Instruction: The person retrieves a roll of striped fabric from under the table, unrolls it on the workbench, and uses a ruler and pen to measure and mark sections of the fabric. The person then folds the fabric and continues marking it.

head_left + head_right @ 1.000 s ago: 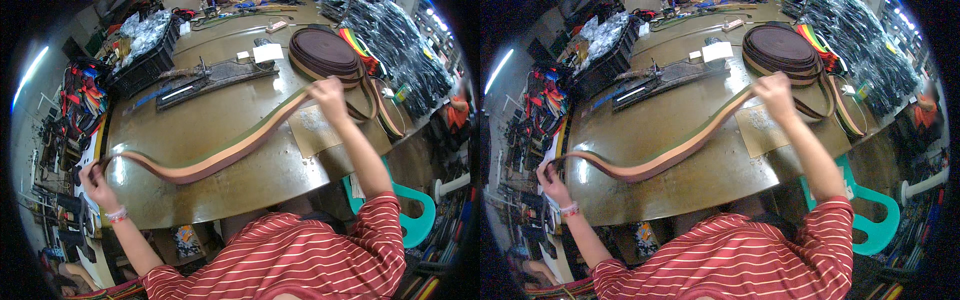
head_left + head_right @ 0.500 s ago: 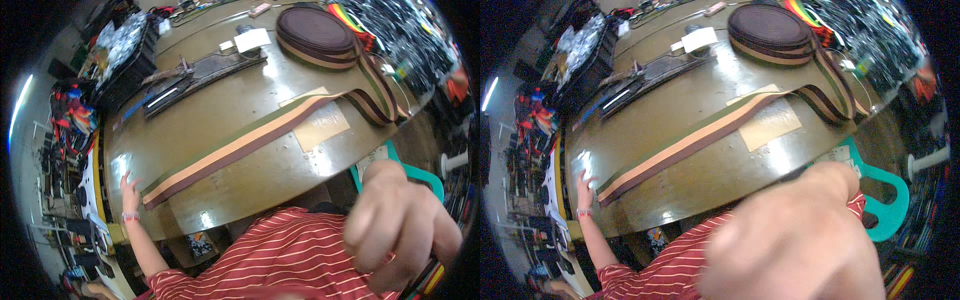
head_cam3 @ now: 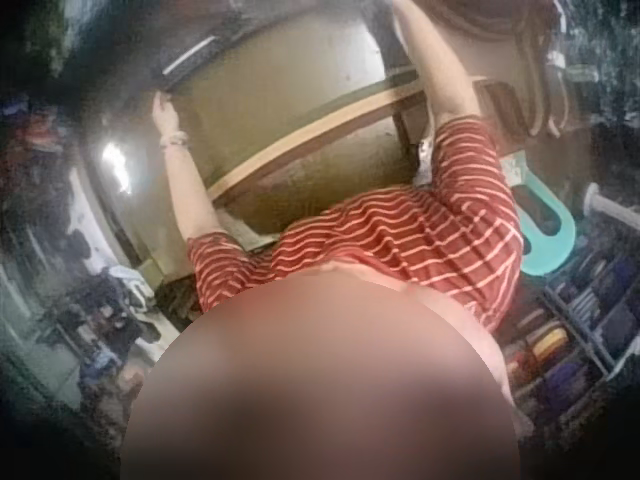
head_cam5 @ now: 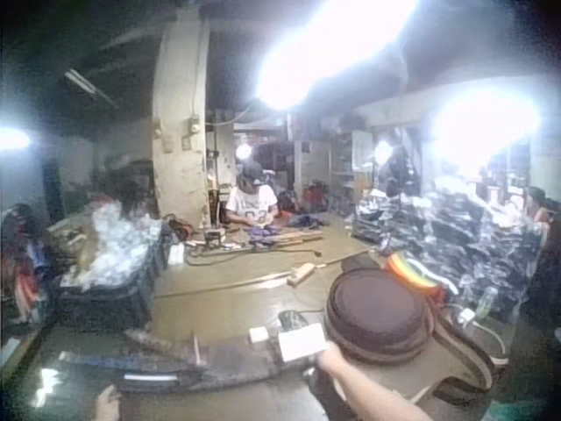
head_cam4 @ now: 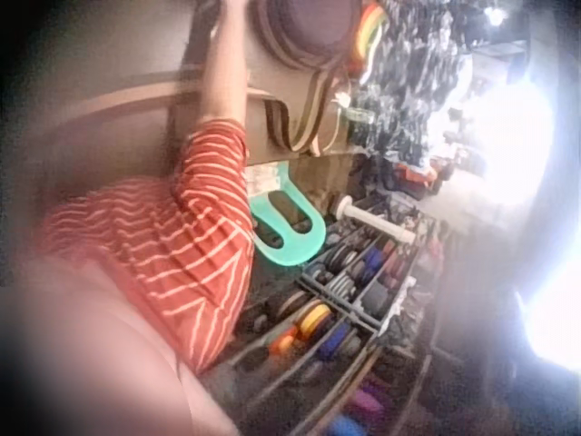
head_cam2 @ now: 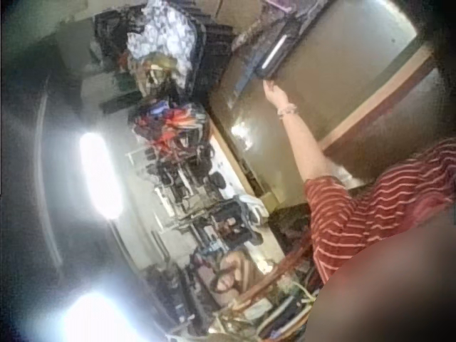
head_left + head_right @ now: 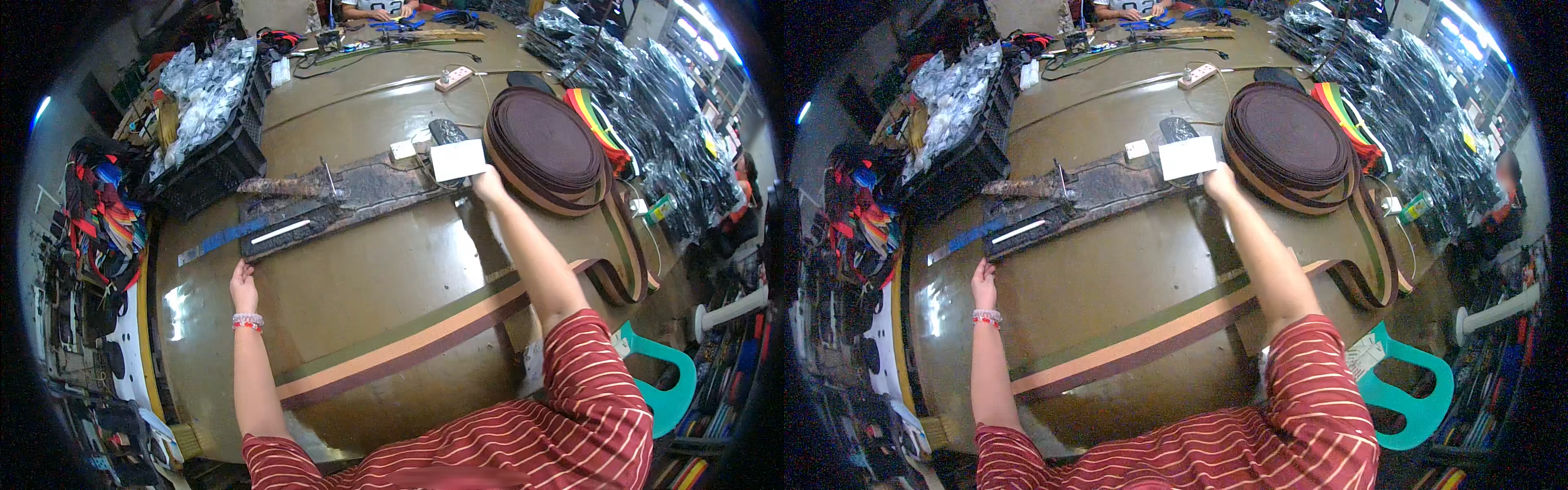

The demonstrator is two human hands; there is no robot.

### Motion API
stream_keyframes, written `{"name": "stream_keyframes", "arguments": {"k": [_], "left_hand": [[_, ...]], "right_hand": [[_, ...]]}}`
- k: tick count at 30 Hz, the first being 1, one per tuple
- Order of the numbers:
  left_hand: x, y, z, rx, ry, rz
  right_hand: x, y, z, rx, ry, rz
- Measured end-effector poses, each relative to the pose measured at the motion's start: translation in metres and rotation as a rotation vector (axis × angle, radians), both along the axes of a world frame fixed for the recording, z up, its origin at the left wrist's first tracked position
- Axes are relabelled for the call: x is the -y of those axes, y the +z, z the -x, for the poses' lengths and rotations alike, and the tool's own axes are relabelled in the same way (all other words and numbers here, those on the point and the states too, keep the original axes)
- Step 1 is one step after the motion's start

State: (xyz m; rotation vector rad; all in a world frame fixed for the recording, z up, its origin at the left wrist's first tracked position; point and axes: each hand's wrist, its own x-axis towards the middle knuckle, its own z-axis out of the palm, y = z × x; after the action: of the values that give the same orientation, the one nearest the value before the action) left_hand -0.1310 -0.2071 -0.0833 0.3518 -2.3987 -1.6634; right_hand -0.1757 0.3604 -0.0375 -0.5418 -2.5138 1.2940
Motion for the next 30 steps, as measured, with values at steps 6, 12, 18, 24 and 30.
{"name": "stream_keyframes", "arguments": {"k": [6,12,18,24,30], "left_hand": [[0.003,0.018,-0.016,0.036,-0.048,0.008],[0.024,0.020,-0.112,0.023,-0.094,-0.036],[0.018,0.031,-0.173,-0.030,-0.159,0.276],[0.042,0.051,-0.244,-0.465,0.149,0.850],[0.030,0.087,-0.346,0.126,0.048,-0.435]], "right_hand": [[0.019,0.000,-0.003,0.006,-0.177,-0.135],[0.005,-0.003,-0.079,0.001,0.053,0.136],[0.006,0.015,-0.140,0.055,0.179,-0.123],[0.039,0.027,-0.277,-0.462,0.267,0.291],[0.112,0.020,-0.387,0.130,0.463,0.820]]}}
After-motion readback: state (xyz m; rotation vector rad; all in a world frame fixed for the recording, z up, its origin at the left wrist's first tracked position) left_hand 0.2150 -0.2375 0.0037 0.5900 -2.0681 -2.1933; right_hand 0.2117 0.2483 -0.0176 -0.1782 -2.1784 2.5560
